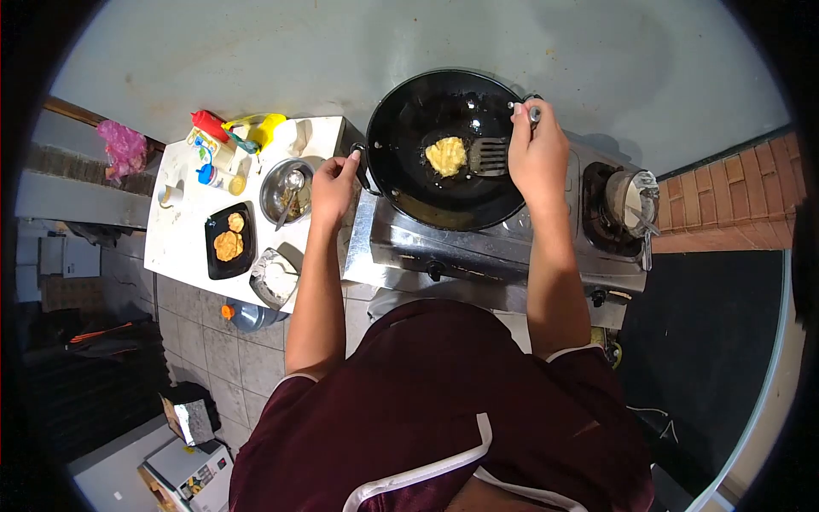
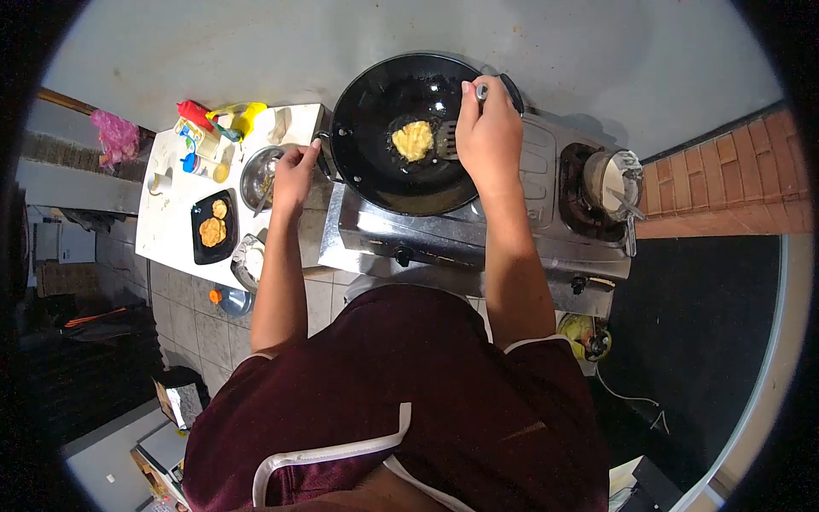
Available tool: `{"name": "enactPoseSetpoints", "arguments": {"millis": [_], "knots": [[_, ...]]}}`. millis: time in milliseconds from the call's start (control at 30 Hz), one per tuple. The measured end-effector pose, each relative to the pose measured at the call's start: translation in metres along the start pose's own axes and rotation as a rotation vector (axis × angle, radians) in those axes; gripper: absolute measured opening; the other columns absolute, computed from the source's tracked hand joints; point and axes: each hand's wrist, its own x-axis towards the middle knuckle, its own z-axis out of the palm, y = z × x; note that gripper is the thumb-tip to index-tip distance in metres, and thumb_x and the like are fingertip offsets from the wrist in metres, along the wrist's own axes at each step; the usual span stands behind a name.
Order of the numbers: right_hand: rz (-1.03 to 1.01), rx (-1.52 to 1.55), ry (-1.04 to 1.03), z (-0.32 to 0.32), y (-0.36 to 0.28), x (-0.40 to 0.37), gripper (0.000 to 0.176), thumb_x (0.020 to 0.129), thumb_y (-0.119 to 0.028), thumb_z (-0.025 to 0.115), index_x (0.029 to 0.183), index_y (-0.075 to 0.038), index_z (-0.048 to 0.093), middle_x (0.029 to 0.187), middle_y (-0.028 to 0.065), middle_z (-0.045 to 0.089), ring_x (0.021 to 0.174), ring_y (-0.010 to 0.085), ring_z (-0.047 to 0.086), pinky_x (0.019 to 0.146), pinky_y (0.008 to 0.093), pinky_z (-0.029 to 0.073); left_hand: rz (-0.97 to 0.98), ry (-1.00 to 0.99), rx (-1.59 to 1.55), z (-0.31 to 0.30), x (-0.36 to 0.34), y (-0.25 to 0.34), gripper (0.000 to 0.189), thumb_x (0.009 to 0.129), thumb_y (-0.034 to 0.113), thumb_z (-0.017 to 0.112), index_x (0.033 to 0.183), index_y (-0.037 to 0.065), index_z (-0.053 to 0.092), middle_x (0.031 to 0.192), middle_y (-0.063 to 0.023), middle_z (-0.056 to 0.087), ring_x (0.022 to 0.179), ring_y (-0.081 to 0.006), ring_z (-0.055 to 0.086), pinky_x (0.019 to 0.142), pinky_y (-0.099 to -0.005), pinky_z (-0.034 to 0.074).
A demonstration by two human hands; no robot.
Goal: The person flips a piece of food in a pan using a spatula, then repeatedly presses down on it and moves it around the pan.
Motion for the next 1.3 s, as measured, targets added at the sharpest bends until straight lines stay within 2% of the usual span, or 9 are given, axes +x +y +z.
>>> {"name": "enactPoseSetpoints", "arguments": {"millis": [167, 267, 500, 600, 800, 867, 1000, 1200, 1300], "knots": [[0.006, 0.096, 0.123, 0.003, -0.002, -0.002, 0.022, 0.092, -0.022, 0.052, 0.094, -0.001, 0.054, 0.08, 0.0201, 0.061, 0.075, 0.0403, 0.058, 0.066, 0.0439, 0.045, -0.005, -0.01, -0.002, 0.0, 0.002, -0.002, 0.034, 0.088, 0.03, 0.062, 0.077, -0.002, 0.06, 0.065, 0.0014, 0.052, 0.06, -0.0064, 0.041, 0.055, -0.0226, 0.035], [-0.006, -0.023, 0.018, 0.002, 0.0, -0.003, 0.022, 0.092, -0.022, 0.052, 0.094, 0.0, 0.054, 0.081, 0.0205, 0.06, 0.075, 0.0397, 0.058, 0.066, 0.0436, 0.045, 0.0, -0.002, 0.009, 0.0, 0.0, 0.001, 0.034, 0.088, 0.03, 0.062, 0.077, -0.002, 0.06, 0.065, 0.0013, 0.052, 0.06, -0.0065, 0.042, 0.055, -0.0227, 0.035], [0.05, 0.104, 0.106, 0.0, 0.0, -0.004, 0.022, 0.092, -0.023, 0.052, 0.095, -0.001, 0.054, 0.08, 0.0203, 0.06, 0.073, 0.0392, 0.058, 0.066, 0.0431, 0.045, 0.003, -0.012, 0.004, -0.001, 0.0, 0.001, 0.033, 0.089, 0.03, 0.062, 0.076, -0.001, 0.06, 0.065, 0.0016, 0.052, 0.06, -0.0061, 0.041, 0.054, -0.0221, 0.034], [0.003, -0.042, 0.037, -0.001, 0.002, -0.004, 0.021, 0.092, -0.023, 0.052, 0.096, -0.002, 0.054, 0.076, 0.0192, 0.06, 0.07, 0.0377, 0.058, 0.065, 0.0424, 0.045, 0.003, -0.002, -0.008, 0.001, 0.0, 0.001, 0.033, 0.089, 0.03, 0.062, 0.076, -0.001, 0.06, 0.065, 0.0017, 0.052, 0.06, -0.006, 0.041, 0.054, -0.022, 0.034], [0.135, 0.214, 0.13, -0.009, -0.005, 0.007, 0.022, 0.091, -0.024, 0.053, 0.094, -0.003, 0.055, 0.071, 0.0174, 0.06, 0.067, 0.0364, 0.059, 0.064, 0.042, 0.045, 0.021, -0.012, -0.033, 0.0, 0.002, -0.003, 0.033, 0.088, 0.03, 0.062, 0.076, -0.001, 0.06, 0.064, 0.0019, 0.052, 0.059, -0.0061, 0.041, 0.054, -0.0222, 0.034], [0.069, 0.02, 0.068, -0.007, 0.002, 0.007, 0.022, 0.091, -0.025, 0.053, 0.094, -0.003, 0.055, 0.073, 0.0169, 0.061, 0.069, 0.0361, 0.06, 0.065, 0.0416, 0.045, 0.004, -0.009, -0.012, 0.0, -0.001, 0.001, 0.034, 0.088, 0.03, 0.062, 0.076, -0.001, 0.06, 0.065, 0.0017, 0.052, 0.059, -0.0061, 0.041, 0.054, -0.0222, 0.034], [0.077, 0.027, -0.021, -0.003, 0.006, 0.004, 0.022, 0.091, -0.025, 0.053, 0.094, -0.002, 0.054, 0.074, 0.0175, 0.061, 0.071, 0.0367, 0.06, 0.066, 0.0415, 0.046, -0.011, 0.0, 0.017, 0.0, -0.001, 0.003, 0.034, 0.088, 0.031, 0.062, 0.076, -0.001, 0.06, 0.065, 0.0013, 0.052, 0.06, -0.0061, 0.041, 0.054, -0.0222, 0.034], [0.057, 0.081, 0.143, -0.002, 0.002, 0.003, 0.022, 0.091, -0.025, 0.053, 0.094, -0.003, 0.055, 0.078, 0.0198, 0.061, 0.074, 0.038, 0.06, 0.067, 0.0425, 0.045, -0.025, -0.009, 0.004, 0.0, -0.002, 0.005, 0.034, 0.088, 0.031, 0.062, 0.076, -0.001, 0.06, 0.066, 0.0014, 0.053, 0.061, -0.006, 0.041, 0.055, -0.0221, 0.034], [0.079, -0.009, -0.035, -0.004, -0.001, 0.001, 0.023, 0.091, -0.025, 0.053, 0.093, -0.002, 0.055, 0.079, 0.0193, 0.062, 0.074, 0.0379, 0.06, 0.067, 0.0428, 0.045, -0.017, -0.014, -0.019, 0.0, -0.001, 0.002, 0.033, 0.088, 0.031, 0.062, 0.077, 0.0, 0.06, 0.066, 0.0016, 0.053, 0.061, -0.006, 0.041, 0.055, -0.022, 0.034]]}}
